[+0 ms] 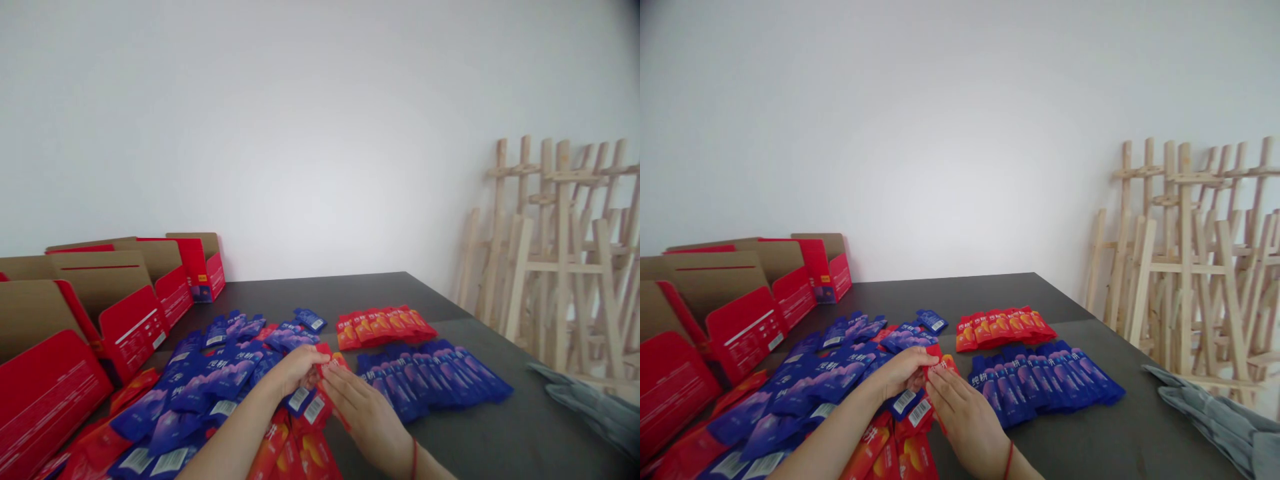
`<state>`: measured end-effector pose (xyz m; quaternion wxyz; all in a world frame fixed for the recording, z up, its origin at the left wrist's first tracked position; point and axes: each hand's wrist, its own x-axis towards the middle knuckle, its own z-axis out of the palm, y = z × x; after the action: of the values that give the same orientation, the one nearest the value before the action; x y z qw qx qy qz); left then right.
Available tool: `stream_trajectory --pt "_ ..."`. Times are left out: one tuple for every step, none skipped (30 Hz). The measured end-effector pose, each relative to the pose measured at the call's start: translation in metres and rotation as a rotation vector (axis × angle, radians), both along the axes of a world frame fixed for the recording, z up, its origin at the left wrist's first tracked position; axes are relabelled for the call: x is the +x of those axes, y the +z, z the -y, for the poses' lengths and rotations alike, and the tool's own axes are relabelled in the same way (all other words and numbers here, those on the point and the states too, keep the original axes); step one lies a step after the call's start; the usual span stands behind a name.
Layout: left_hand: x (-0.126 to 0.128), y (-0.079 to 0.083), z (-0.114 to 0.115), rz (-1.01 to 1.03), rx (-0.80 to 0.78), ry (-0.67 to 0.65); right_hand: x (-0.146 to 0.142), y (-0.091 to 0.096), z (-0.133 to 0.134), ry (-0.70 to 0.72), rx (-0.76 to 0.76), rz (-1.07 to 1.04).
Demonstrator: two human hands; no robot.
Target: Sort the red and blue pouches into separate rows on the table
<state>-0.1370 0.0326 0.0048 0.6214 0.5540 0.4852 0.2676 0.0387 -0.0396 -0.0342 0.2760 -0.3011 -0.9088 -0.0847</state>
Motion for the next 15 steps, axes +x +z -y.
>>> stream_trajectory --pt "0.001 0.000 0.001 -0.008 0.010 0.002 0.000 -0.001 -0.001 0.007 0.028 -0.008" --pt "0.001 0.000 0.001 -0.018 0.022 0.004 0.002 -0.001 -0.001 0.014 0.048 -0.015" --pt "0.002 0.000 0.002 -0.031 0.037 0.005 0.005 -0.001 -0.001 0.025 0.060 -0.018" --pt "0.002 0.000 0.003 -0.044 0.053 0.004 0.008 0.000 -0.001 0.036 0.064 -0.016" --pt "0.003 0.000 0.004 -0.059 0.069 0.001 0.011 0.002 0.000 0.050 0.062 -0.012" --pt "0.003 0.001 0.005 -0.076 0.086 -0.004 0.015 0.005 0.001 0.069 0.054 0.000" --pt "0.004 0.002 0.006 -0.095 0.104 -0.010 0.018 0.008 0.003 0.094 0.041 0.016" --pt "0.004 0.003 0.006 -0.117 0.124 -0.016 0.022 0.012 0.005 0.118 0.026 0.033" --pt "0.005 0.003 0.006 -0.144 0.146 -0.021 0.025 0.015 0.008 0.138 0.005 0.049" --pt "0.004 0.003 0.005 -0.174 0.173 -0.020 0.029 0.018 0.011 0.156 -0.017 0.061" --pt "0.004 0.003 0.003 -0.208 0.206 -0.010 0.034 0.021 0.014 0.169 -0.041 0.068" --pt "0.002 0.002 0.000 -0.245 0.247 0.012 0.039 0.023 0.017 0.178 -0.066 0.069" --pt "0.000 0.002 -0.003 -0.284 0.294 0.042 0.044 0.025 0.019 0.181 -0.091 0.065" --pt "-0.003 0.001 -0.008 -0.323 0.344 0.079 0.050 0.027 0.020 0.180 -0.112 0.057" --pt "-0.006 0.001 -0.012 -0.361 0.393 0.114 0.054 0.028 0.019 0.166 -0.127 0.047"
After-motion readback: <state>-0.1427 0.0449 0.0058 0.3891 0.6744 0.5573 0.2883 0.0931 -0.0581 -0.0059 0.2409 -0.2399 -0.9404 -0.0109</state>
